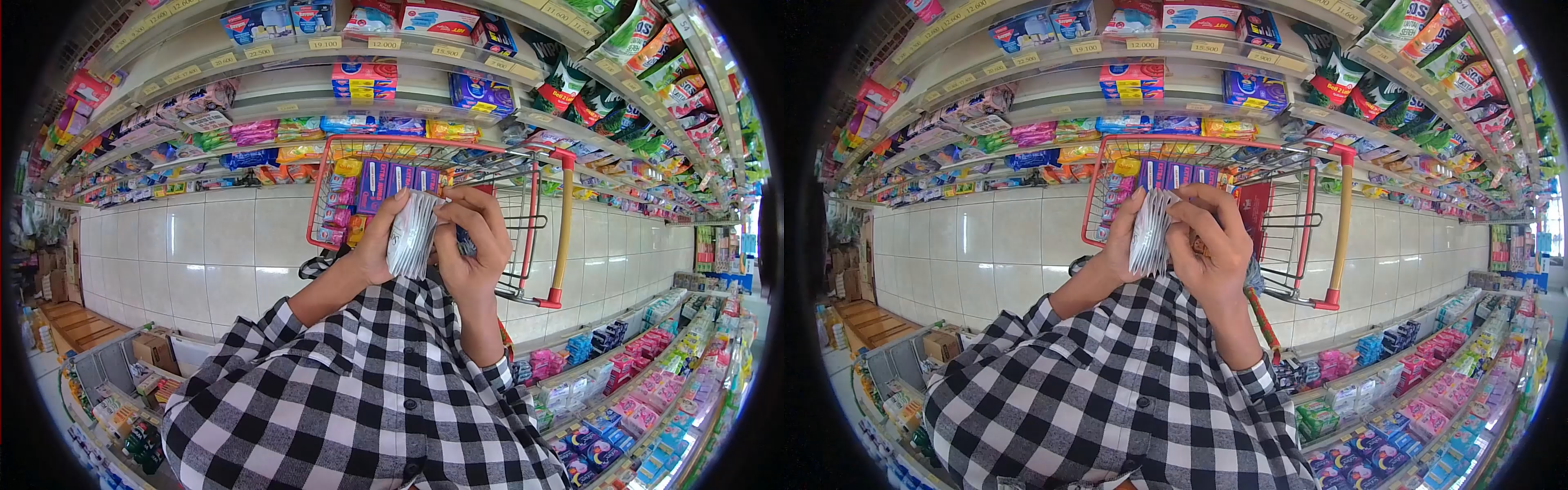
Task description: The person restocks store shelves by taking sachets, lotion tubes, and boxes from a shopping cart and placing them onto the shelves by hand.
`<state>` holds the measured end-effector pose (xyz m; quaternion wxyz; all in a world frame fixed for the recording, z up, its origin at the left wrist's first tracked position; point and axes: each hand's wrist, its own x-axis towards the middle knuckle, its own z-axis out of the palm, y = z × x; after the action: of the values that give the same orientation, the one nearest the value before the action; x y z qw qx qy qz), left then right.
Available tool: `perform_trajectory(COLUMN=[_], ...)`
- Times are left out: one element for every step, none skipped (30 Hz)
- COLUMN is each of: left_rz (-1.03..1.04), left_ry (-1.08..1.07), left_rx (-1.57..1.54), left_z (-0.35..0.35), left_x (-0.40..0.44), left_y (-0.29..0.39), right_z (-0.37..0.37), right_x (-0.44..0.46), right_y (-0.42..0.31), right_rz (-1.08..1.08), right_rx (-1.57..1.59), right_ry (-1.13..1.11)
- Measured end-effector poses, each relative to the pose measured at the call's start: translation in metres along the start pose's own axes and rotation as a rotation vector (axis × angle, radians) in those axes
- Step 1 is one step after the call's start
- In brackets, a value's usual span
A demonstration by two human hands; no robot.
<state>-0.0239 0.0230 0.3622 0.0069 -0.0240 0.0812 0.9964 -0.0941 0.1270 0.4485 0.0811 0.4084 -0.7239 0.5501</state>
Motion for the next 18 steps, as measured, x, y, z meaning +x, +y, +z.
perform_trajectory(left_rz=[0.000, -0.007, -0.014, -0.015, -0.018, -0.021, -0.021, -0.024, -0.028, -0.029, -0.008, 0.014, 0.013, -0.004, -0.021, -0.022, -0.018, -0.015], left_ry=[0.000, 0.009, 0.017, 0.016, 0.005, -0.005, -0.006, 0.010, 0.026, 0.025, 0.029, 0.032, 0.032, 0.035, 0.038, 0.039, 0.057, 0.074], left_rx=[0.000, 0.005, 0.011, 0.011, 0.009, 0.006, 0.007, 0.018, 0.029, 0.029, 0.052, 0.075, 0.075, 0.059, 0.042, 0.043, 0.047, 0.051], left_z=[0.0004, 0.0012, 0.0017, 0.0015, 0.0015, 0.0015, 0.0023, 0.0036, 0.0044, 0.0043, 0.0041, 0.0042, 0.0051, 0.0067, 0.0080, 0.0088, 0.0095, 0.0097], left_x=[0.0000, 0.0000, 0.0000, 0.0000, -0.0001, -0.0002, -0.0002, -0.0002, -0.0002, 0.0001, 0.0008, 0.0012, 0.0008, 0.0000, -0.0004, -0.0006, -0.0007, -0.0008], left_y=[0.0002, 0.0006, 0.0008, 0.0006, 0.0004, 0.0003, 0.0003, 0.0007, 0.0009, 0.0010, 0.0011, 0.0011, 0.0013, 0.0018, 0.0023, 0.0023, 0.0023, 0.0023], right_z=[0.0001, 0.0001, -0.0001, -0.0002, -0.0005, -0.0011, -0.0019, -0.0022, -0.0026, -0.0032, -0.0036, -0.0029, -0.0014, -0.0005, -0.0004, -0.0006, -0.0007, -0.0006], right_x=[-0.0005, -0.0007, -0.0003, 0.0001, 0.0004, 0.0004, 0.0003, 0.0004, 0.0012, 0.0028, 0.0037, 0.0032, 0.0019, 0.0013, 0.0015, 0.0015, 0.0015, 0.0018], right_y=[0.0006, 0.0010, 0.0011, 0.0012, 0.0012, 0.0012, 0.0013, 0.0014, 0.0001, -0.0019, -0.0029, -0.0016, 0.0008, 0.0023, 0.0027, 0.0029, 0.0031, 0.0026], right_rz=[-0.004, -0.008, -0.008, -0.026, -0.044, -0.044, -0.046, -0.047, -0.047, -0.037, -0.027, -0.027, -0.015, -0.003, -0.002, 0.006, 0.013, 0.013], right_rx=[-0.013, -0.026, -0.026, -0.045, -0.063, -0.064, -0.062, -0.060, -0.060, -0.026, 0.007, 0.006, 0.032, 0.059, 0.059, 0.058, 0.056, 0.056], right_ry=[-0.002, -0.004, -0.004, 0.000, 0.005, 0.005, 0.002, -0.001, 0.000, -0.009, -0.018, -0.017, -0.010, -0.003, -0.003, -0.004, -0.006, -0.005])
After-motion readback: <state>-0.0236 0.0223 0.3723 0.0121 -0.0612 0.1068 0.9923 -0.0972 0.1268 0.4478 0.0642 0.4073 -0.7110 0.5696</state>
